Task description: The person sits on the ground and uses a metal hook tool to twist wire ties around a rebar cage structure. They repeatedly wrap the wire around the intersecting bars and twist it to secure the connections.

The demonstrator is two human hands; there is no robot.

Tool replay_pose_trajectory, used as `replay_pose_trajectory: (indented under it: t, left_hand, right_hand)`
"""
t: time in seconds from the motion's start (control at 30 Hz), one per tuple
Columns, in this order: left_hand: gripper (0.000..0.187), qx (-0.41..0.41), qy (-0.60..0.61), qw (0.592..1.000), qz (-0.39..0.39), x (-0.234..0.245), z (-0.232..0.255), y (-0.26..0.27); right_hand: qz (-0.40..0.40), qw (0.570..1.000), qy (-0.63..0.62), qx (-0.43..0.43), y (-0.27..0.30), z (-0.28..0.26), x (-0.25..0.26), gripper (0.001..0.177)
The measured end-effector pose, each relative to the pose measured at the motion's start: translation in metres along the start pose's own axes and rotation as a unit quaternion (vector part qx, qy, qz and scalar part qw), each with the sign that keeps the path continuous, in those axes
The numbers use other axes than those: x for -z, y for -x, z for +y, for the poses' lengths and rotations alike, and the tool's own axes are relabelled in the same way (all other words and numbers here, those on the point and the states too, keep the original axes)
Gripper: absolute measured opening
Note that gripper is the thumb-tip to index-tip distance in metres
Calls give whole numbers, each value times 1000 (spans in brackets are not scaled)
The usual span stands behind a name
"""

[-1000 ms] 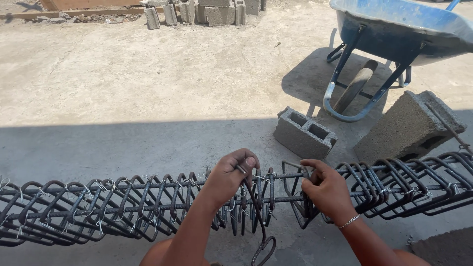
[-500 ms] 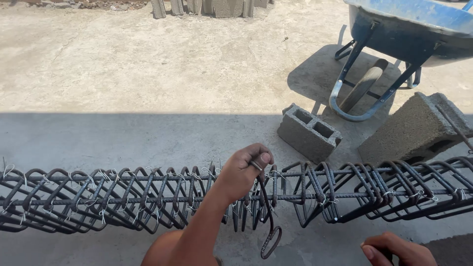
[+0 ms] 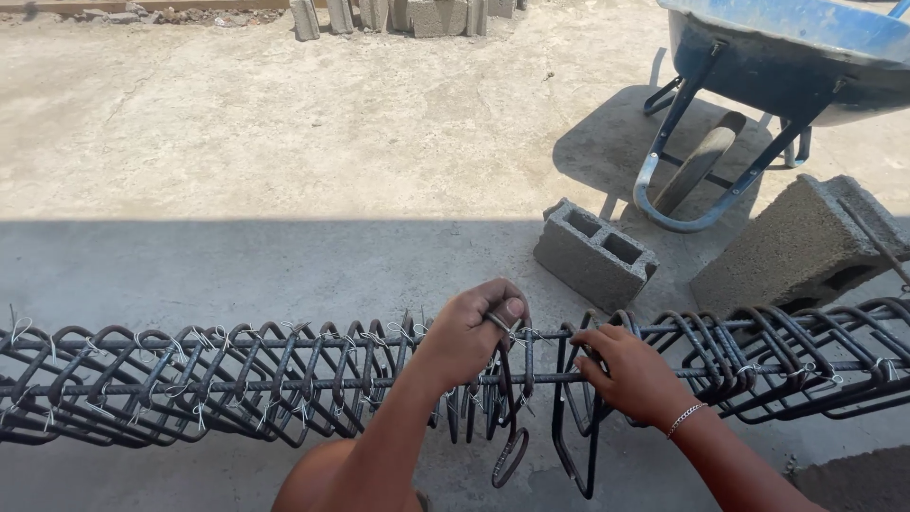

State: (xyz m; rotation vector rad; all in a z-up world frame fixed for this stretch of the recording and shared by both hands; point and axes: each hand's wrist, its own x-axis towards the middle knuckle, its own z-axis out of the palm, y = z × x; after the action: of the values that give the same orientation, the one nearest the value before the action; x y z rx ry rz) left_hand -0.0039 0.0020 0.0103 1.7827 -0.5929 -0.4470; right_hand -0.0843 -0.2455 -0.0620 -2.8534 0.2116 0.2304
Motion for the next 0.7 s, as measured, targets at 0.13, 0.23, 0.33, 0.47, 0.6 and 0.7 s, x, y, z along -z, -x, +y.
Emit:
replay_pose_trajectory:
  t: [0.13, 0.23, 0.33, 0.47, 0.6, 0.7]
  left_hand:
    - [19, -5, -13, 1000, -7, -1, -2, -3]
    - [18, 2, -22, 1000, -6, -1, -4, -6]
    - [15, -4, -7, 1000, -15, -3, -9, -10]
    - [15, -12, 4, 1000, -20, -7, -15, -10]
    - [23, -72, 51, 996, -12, -11, -31, -14]
    - [22, -65, 40, 997, -18, -12, -26, -12]
  right_hand:
    - [44, 999, -13, -7, 1, -6, -6, 25]
    - [76, 997, -10, -7, -5, 0, -17, 17]
    - [123, 991, 25, 53, -7, 6, -33, 18]
    - [136, 990, -4, 26, -6, -3, -27, 16]
    - [75, 996, 43, 18, -11, -2, -25, 30]
    - [70, 991, 117, 8, -17, -1, -34, 36]
